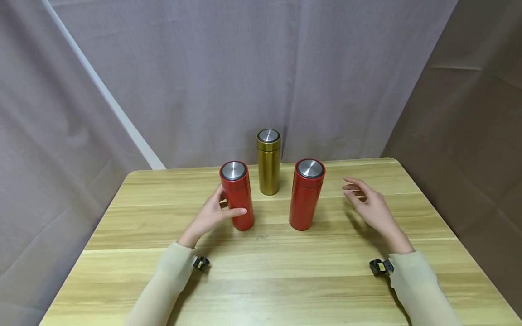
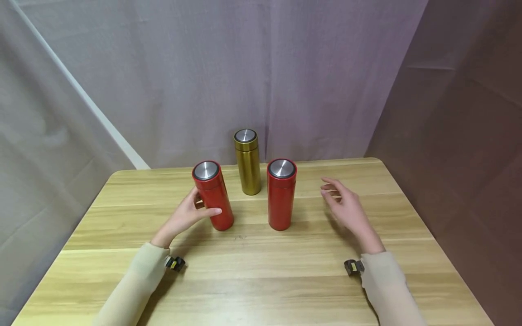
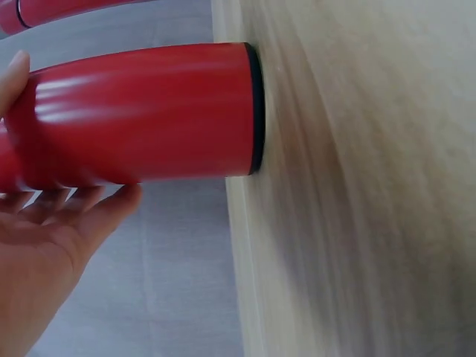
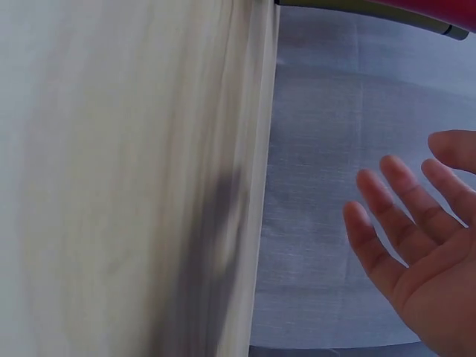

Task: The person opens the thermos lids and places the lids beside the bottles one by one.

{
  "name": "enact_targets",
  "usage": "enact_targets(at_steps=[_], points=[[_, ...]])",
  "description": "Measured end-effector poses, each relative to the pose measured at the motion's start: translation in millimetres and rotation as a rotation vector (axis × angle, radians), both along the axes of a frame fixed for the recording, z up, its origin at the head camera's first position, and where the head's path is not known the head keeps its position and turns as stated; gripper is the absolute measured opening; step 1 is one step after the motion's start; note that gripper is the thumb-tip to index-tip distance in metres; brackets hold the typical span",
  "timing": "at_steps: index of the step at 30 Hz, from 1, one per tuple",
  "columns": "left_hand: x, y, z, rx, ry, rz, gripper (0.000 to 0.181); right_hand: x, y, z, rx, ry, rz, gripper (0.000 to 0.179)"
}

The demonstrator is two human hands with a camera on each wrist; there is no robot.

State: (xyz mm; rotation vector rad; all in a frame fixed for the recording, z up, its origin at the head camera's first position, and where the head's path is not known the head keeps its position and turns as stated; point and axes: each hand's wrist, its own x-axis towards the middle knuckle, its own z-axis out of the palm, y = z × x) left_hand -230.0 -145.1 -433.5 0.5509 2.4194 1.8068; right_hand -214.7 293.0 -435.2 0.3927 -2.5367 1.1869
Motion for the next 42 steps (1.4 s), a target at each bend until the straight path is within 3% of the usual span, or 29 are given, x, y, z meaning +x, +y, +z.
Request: enact_targets(at_steps=[9, 15, 20, 25, 34, 42], points=[[3.4, -0.5, 2.2, -0.021, 0.097, 0.053, 0.075, 0.3, 2.0, 4.7, -0.009, -0.009, -0.004, 0.04], [9.8, -3.6, 16.0, -0.029, 0.201, 0.071, 0.071, -0.9, 4.0, 7.7, -0.005, 0.0, -0.021, 0.039], [16.0, -7.5, 25.1, -0.045, 0.228, 0.065, 0.067, -0.3, 3.9, 9.7, -0.006, 0.008, -0.036, 0.038], [20.0, -6.3, 32.9, -0.069, 0.242, 0.04, 0.061, 4.1, 4.9, 16.1, -0.009, 0.049, -0.056, 0.037], [35.2, 6.6, 52.4, -0.111, 0.302, -0.042, 0.068, 18.2, 2.0, 41.4, -0.045, 0.11, -0.078, 0.038], [42.6, 20.1, 63.1, -0.235, 0.364, -0.104, 0.074, 19.4, -4.3, 62.8, -0.075, 0.188, -0.071, 0.038]])
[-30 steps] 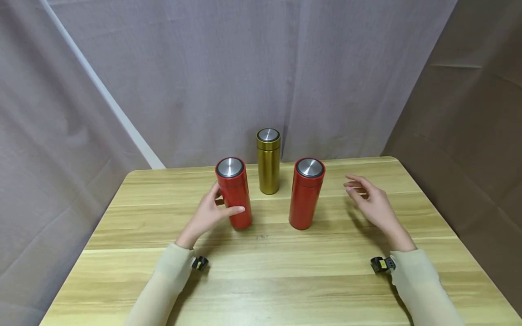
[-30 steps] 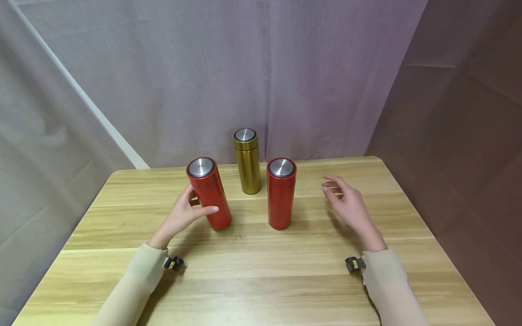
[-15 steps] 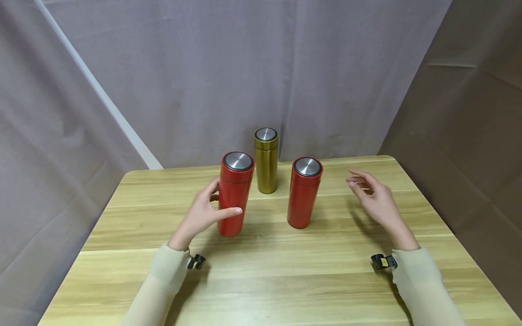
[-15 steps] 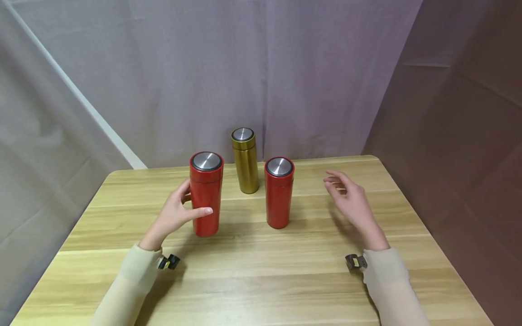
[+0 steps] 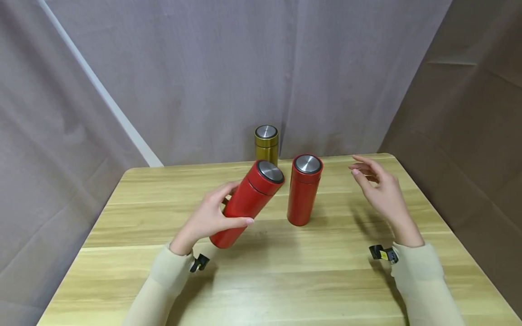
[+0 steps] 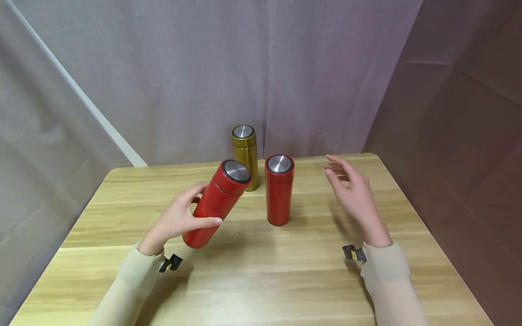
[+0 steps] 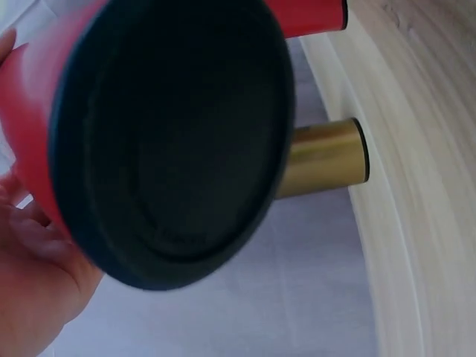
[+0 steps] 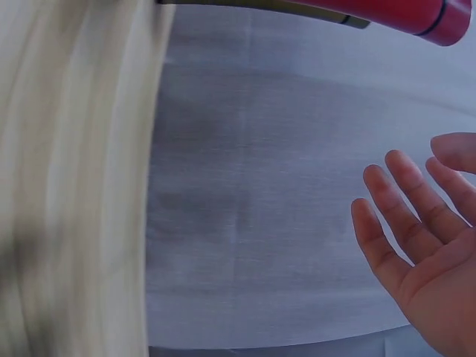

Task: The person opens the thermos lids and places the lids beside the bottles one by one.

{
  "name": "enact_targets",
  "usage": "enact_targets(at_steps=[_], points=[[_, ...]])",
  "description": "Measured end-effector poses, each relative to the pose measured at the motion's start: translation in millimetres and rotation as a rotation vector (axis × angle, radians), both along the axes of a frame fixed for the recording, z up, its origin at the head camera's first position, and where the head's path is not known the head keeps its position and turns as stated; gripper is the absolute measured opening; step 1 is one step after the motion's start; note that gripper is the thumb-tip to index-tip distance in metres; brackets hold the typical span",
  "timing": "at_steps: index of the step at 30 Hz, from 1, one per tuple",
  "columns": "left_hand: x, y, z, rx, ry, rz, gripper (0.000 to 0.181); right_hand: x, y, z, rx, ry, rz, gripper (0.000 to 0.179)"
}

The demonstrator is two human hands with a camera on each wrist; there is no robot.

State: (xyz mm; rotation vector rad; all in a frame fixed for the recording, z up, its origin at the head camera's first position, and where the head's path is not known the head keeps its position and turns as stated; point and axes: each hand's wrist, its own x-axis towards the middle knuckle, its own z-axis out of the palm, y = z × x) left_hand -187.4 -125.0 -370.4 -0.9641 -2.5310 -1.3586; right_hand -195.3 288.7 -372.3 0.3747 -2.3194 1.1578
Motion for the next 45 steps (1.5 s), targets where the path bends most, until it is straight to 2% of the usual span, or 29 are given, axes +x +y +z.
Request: enact_targets(at_steps=[4, 9, 17, 21, 24, 29, 34, 38, 45], points=[[1.4, 7.4, -2.8, -0.078, 0.027, -0.025, 0.076, 0.2, -3.3, 5.0, 0.018, 0.0, 0.012, 0.039], [8.6, 15.5, -6.9, -0.147, 0.061, -0.049, 0.079, 3.6, -12.8, 7.4, 0.054, -0.005, 0.097, 0.04], [15.1, 30.3, -5.6, -0.244, 0.156, -0.05, 0.081, 16.8, -30.8, 17.2, 0.093, 0.055, 0.208, 0.042], [16.7, 34.6, -4.1, -0.284, 0.205, -0.047, 0.08, 20.7, -37.5, 21.2, 0.107, 0.075, 0.29, 0.043], [18.5, 37.2, -3.4, -0.301, 0.226, -0.035, 0.081, 21.5, -40.9, 21.4, 0.134, 0.076, 0.381, 0.041], [19.8, 41.1, -1.5, -0.31, 0.234, 0.008, 0.082, 21.3, -49.1, 21.2, 0.198, 0.031, 0.498, 0.042], [21.9, 43.5, 1.8, -0.33, 0.257, 0.035, 0.083, 22.7, -56.9, 24.8, 0.255, -0.083, 0.518, 0.06], [24.4, 45.0, 4.8, -0.358, 0.29, 0.018, 0.083, 25.0, -63.7, 27.9, 0.298, -0.147, 0.508, 0.069], [25.3, 46.0, 6.1, -0.334, 0.276, -0.054, 0.079, 28.2, -71.7, 27.6, 0.272, -0.128, 0.51, 0.058]])
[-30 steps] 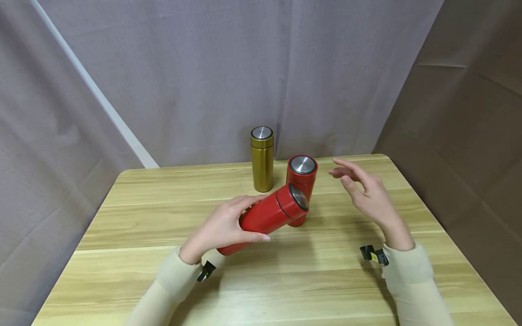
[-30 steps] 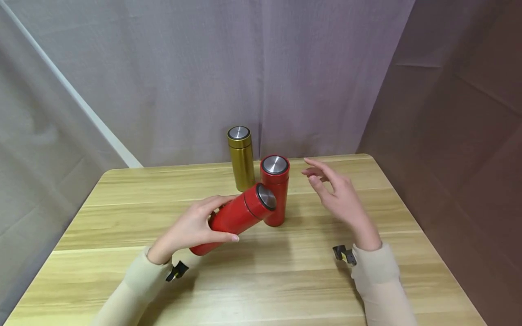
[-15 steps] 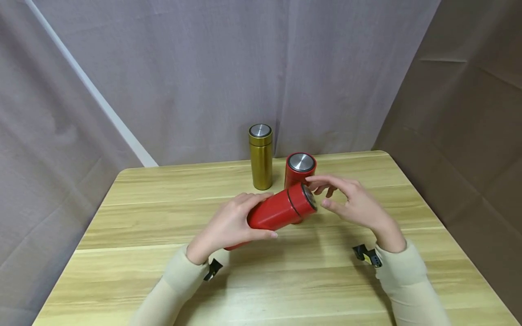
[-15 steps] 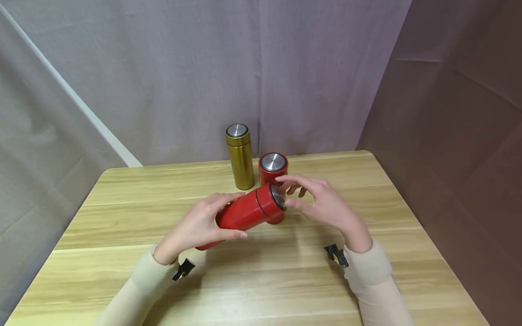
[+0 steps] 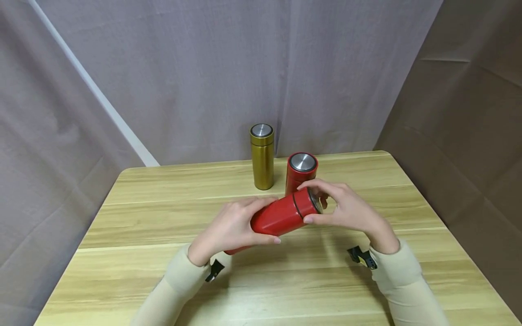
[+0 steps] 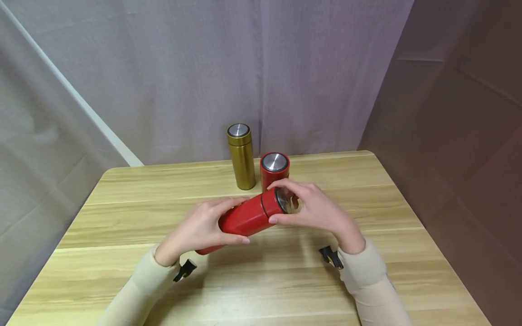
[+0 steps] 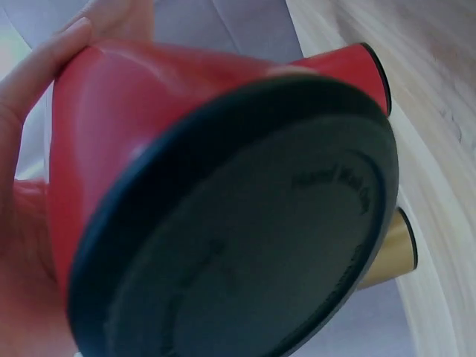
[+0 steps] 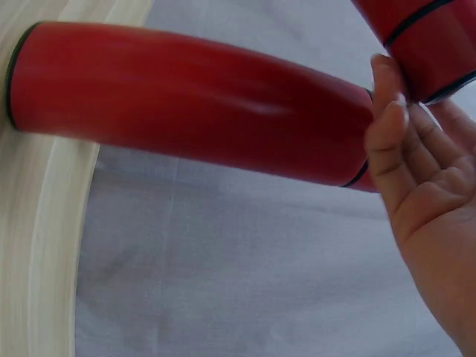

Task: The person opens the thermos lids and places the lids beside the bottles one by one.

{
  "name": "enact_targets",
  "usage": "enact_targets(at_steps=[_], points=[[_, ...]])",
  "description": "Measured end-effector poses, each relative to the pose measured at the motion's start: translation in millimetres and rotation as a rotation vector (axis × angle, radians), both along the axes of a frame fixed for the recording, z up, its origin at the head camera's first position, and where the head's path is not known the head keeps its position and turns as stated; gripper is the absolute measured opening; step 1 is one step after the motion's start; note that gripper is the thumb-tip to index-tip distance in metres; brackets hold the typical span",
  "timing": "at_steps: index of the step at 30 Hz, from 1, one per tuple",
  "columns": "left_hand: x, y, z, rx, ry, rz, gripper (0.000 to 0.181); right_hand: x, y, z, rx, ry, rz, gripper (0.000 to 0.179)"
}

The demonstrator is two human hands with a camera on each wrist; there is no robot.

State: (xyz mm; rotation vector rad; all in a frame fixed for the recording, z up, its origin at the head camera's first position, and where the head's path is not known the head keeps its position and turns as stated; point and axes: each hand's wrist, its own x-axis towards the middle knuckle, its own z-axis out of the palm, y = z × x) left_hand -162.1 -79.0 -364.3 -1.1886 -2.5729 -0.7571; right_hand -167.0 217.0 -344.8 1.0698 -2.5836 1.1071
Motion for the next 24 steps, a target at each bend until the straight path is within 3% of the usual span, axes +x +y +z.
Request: enact_targets(at_steps=[9, 16, 19, 24], points=[[-5.2, -0.6, -5.9, 0.071, 0.045, -0.065, 0.077, 0.1, 0.3, -1.3, -0.078, 0.075, 0.076, 0.062], [-8.4, -5.5, -10.8, 0.086, -0.086, -0.098, 0.072, 1.8, -0.9, -0.2, -0.072, 0.112, 0.166, 0.068], [-7.6, -7.6, -8.8, 0.072, -0.049, -0.09, 0.074, 3.1, -1.7, 1.0, -0.062, 0.07, 0.166, 0.07], [-3.8, -9.1, -2.4, 0.01, 0.082, -0.046, 0.079, 5.1, -0.6, 3.3, 0.003, -0.046, 0.11, 0.069]])
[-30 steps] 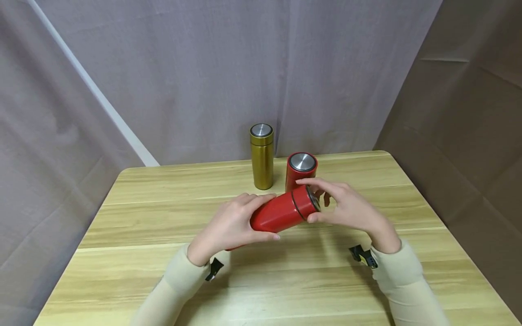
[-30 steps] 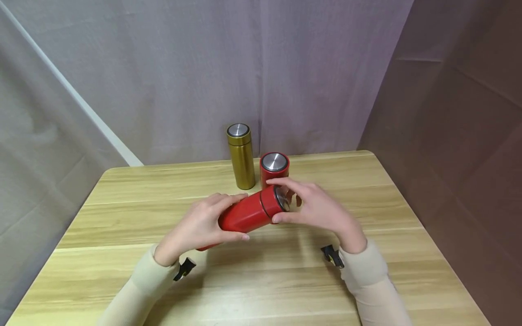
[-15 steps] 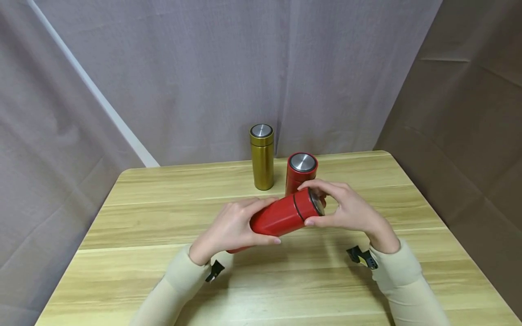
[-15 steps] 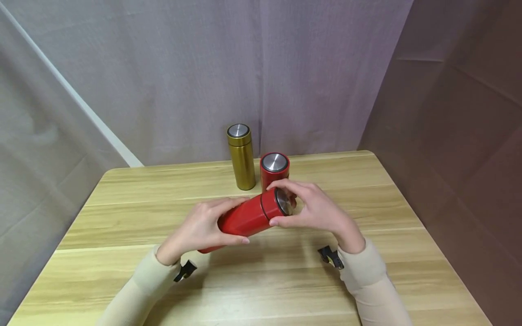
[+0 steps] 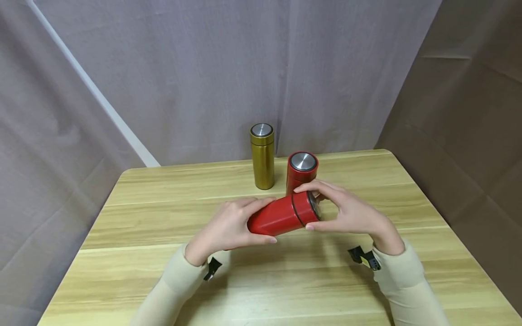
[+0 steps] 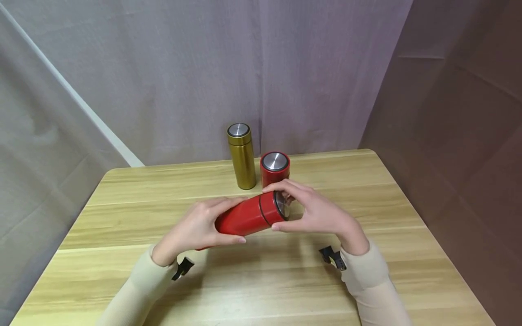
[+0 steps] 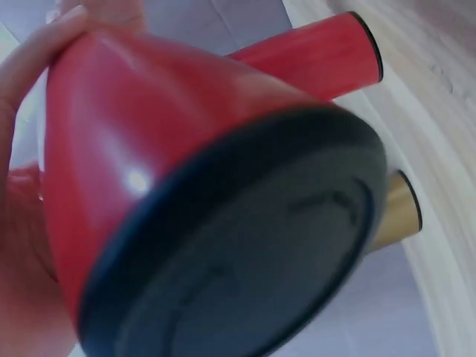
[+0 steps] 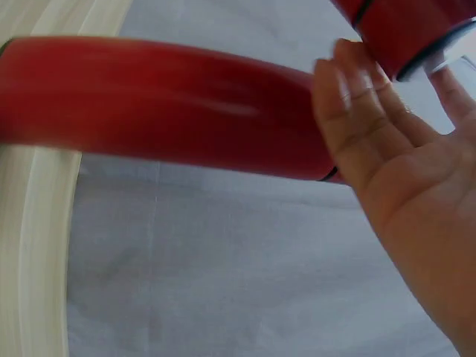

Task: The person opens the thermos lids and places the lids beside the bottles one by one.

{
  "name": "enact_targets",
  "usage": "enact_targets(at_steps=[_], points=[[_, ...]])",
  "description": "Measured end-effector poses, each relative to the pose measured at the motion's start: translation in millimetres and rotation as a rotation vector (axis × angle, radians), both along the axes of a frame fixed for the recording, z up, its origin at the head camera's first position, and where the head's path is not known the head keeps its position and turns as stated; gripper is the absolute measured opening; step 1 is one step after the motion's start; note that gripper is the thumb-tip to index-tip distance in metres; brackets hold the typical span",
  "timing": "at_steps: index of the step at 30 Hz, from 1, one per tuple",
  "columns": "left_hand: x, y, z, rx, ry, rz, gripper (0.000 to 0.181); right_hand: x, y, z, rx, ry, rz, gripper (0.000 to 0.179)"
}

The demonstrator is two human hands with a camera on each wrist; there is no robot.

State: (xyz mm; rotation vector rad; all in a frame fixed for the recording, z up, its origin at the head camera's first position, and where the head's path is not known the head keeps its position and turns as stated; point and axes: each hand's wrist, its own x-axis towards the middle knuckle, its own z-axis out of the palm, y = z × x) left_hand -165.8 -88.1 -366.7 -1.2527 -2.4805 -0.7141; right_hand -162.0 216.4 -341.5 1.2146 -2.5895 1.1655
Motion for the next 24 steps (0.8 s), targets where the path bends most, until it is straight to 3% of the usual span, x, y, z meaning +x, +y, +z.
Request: enact_targets(at_steps=[6, 11, 19, 24], points=[[3.9, -0.9, 2.1, -0.079, 0.108, 0.079, 0.082, 1.6, -2.1, 2.8, 0.081, -0.107, -0.087, 0.059], [3.7, -2.5, 1.1, -0.098, 0.142, 0.112, 0.081, 1.0, -6.2, 2.9, 0.122, -0.16, -0.152, 0.051], [2.7, -9.4, 2.2, -0.106, 0.161, 0.103, 0.082, 0.8, -10.7, -0.5, 0.092, -0.179, -0.108, 0.052], [1.9, -12.4, 2.8, -0.116, 0.165, 0.104, 0.082, 1.1, -11.7, -2.3, 0.095, -0.101, -0.077, 0.057]])
